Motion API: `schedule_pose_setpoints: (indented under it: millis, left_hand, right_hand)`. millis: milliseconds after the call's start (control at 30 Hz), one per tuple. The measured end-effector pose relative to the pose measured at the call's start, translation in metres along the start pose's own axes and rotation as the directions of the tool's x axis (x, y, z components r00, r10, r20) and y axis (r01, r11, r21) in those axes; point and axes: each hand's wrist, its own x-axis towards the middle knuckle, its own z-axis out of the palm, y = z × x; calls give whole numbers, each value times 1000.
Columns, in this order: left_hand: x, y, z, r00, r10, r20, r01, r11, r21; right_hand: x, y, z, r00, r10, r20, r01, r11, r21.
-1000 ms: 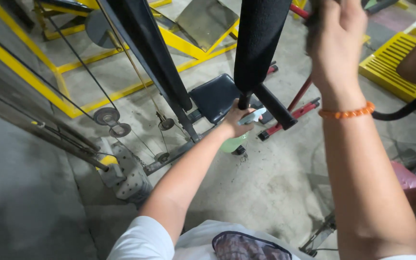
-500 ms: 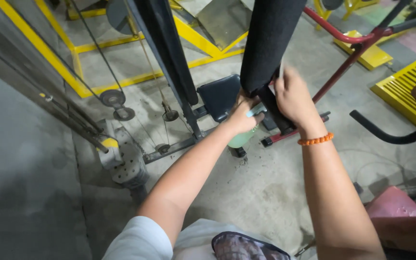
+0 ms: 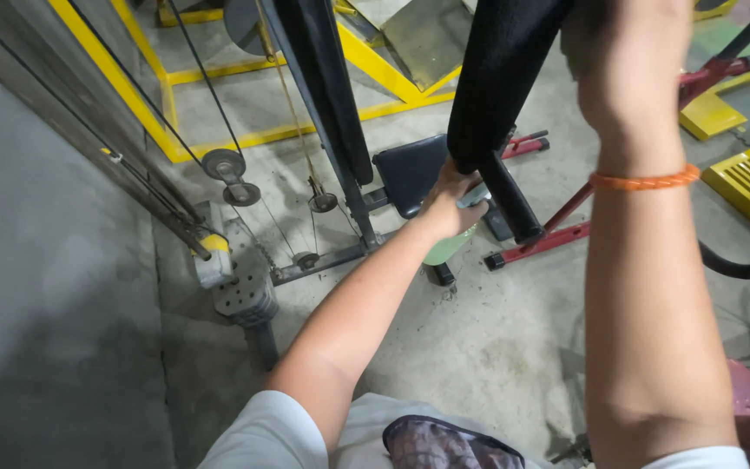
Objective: Wiping down gym equipment with a spray bottle and cloth.
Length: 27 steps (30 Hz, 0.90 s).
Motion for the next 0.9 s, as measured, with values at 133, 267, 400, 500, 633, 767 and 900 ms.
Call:
schedule_pose_setpoints:
  millis: [133,267,400,500,633,767,900]
  left_hand:
    - [12,-23,24,1000,2,29,-7,985,173]
    - [31,-59,54,963,233,-135,-204,959,199]
    - [33,-65,56,994,107,-27,-98,968,229]
    - [28,-57,51,985,155,-80,-137,972,193]
    - [24,-53,44,990,128,-52,-117,977,177]
    - [20,-50,39,991,120,-59,-111,985,135]
    - [25,-57,43,994,106,-5,-103,980,171]
  right_hand:
    - [-3,-6,16,838,-531,127,544,795,-267]
    - [-17,15,18,834,-512,204,551,776,-307]
    - [-32,43,7,915,-314,254,378,888,-261]
    - [-42,57,-2,950,43,310,38,968,-250]
    - [-55,64,-11,860,357,364,-162,869,-468]
    - [-52,41,-17,817,529,227,-347,767,-539]
    - [-33,-3,-10,945,314,97,-267,905,-331]
